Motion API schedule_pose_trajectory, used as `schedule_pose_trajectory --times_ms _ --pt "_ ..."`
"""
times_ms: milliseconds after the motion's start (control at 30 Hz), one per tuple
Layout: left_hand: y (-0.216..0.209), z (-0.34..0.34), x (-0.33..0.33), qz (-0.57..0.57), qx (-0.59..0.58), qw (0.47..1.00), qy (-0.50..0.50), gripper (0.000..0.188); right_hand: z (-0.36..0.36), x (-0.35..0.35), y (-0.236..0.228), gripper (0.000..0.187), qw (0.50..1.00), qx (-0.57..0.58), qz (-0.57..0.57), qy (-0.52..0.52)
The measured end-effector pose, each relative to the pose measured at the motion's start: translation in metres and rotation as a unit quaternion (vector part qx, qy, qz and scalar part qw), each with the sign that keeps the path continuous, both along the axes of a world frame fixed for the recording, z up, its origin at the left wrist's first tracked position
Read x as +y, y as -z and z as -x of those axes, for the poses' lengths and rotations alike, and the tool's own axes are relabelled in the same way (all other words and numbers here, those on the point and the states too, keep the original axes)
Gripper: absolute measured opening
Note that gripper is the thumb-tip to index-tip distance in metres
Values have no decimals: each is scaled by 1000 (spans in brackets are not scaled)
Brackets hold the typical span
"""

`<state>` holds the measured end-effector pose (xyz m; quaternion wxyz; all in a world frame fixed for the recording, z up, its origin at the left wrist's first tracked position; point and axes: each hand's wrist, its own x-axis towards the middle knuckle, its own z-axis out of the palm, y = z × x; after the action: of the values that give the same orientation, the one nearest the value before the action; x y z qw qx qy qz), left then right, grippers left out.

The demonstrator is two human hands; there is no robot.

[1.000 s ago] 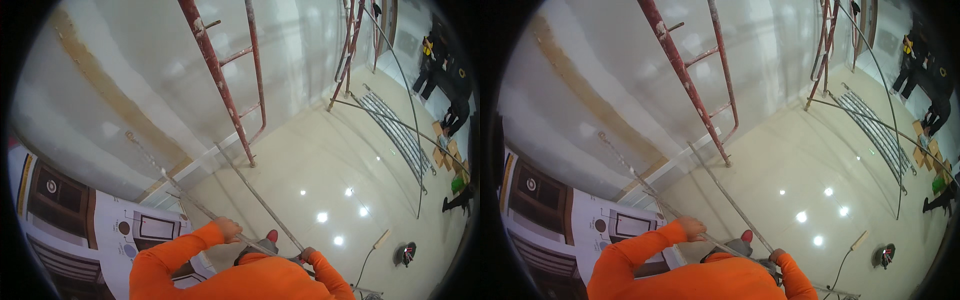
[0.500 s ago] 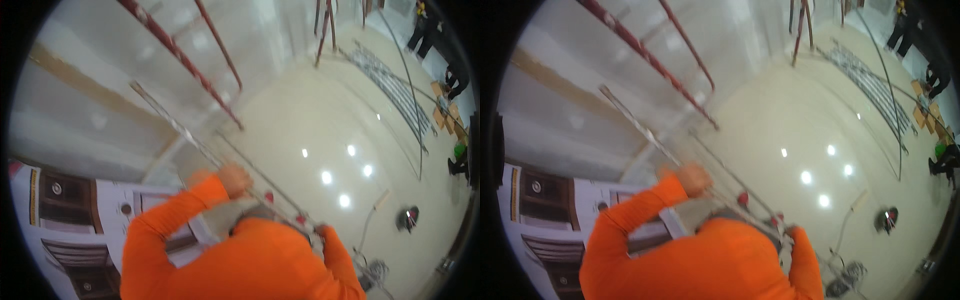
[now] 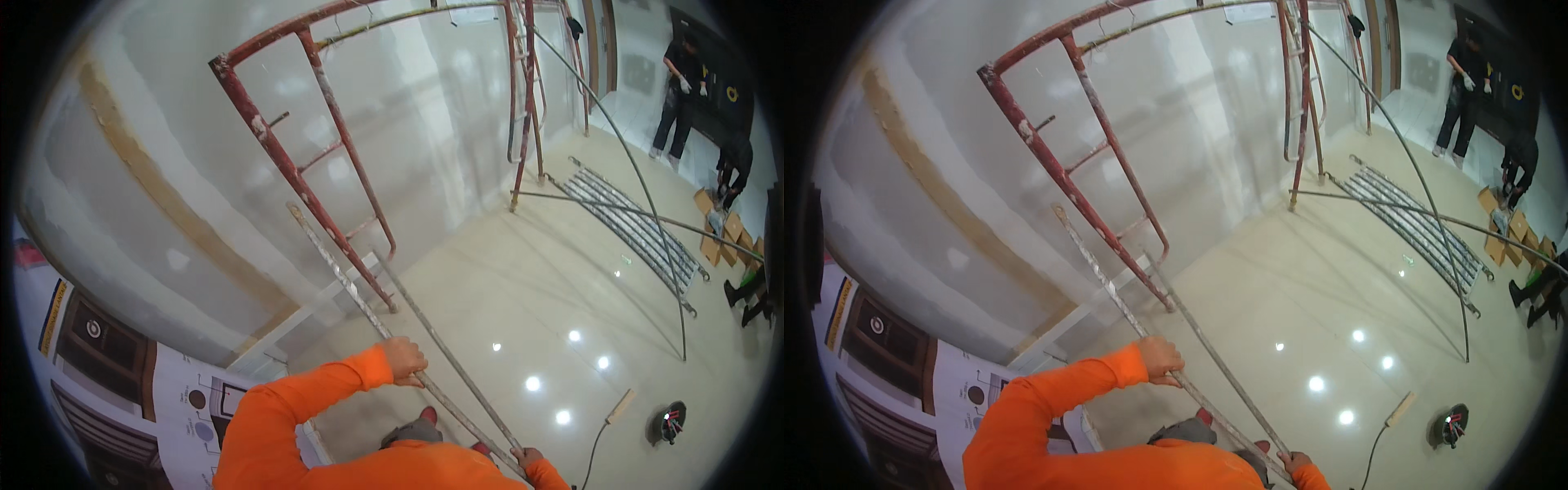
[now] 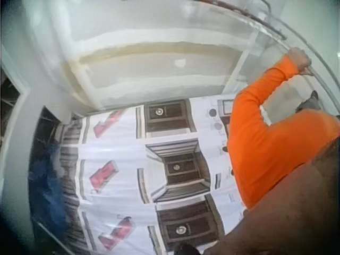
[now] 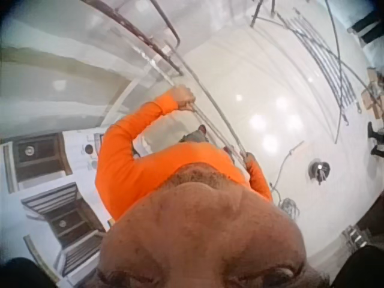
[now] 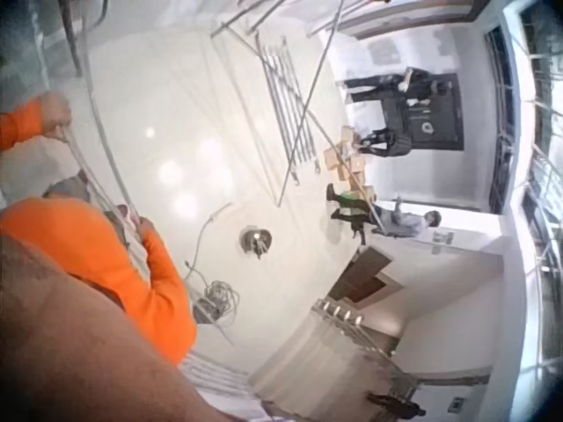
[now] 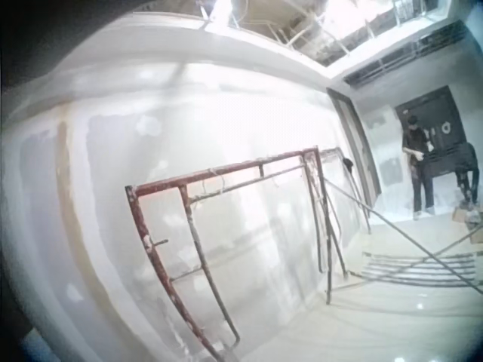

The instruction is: The person assembles a scaffolding structure by picking up metal poles from the floor and attaching them to the frame using pins and metal wires.

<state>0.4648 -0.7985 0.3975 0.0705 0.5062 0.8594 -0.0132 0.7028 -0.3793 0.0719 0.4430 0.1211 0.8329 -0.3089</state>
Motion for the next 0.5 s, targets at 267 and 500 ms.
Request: schedule_pose_trajectory --times_ms 267,500 --pt "-14 19 18 -21 -23 1000 3 39 5 -12 26 81 998 -29 -37 39" --pt "-13 18 3 -31 -59 997 -39 37 22 -41 74 83 992 -91 -54 75"
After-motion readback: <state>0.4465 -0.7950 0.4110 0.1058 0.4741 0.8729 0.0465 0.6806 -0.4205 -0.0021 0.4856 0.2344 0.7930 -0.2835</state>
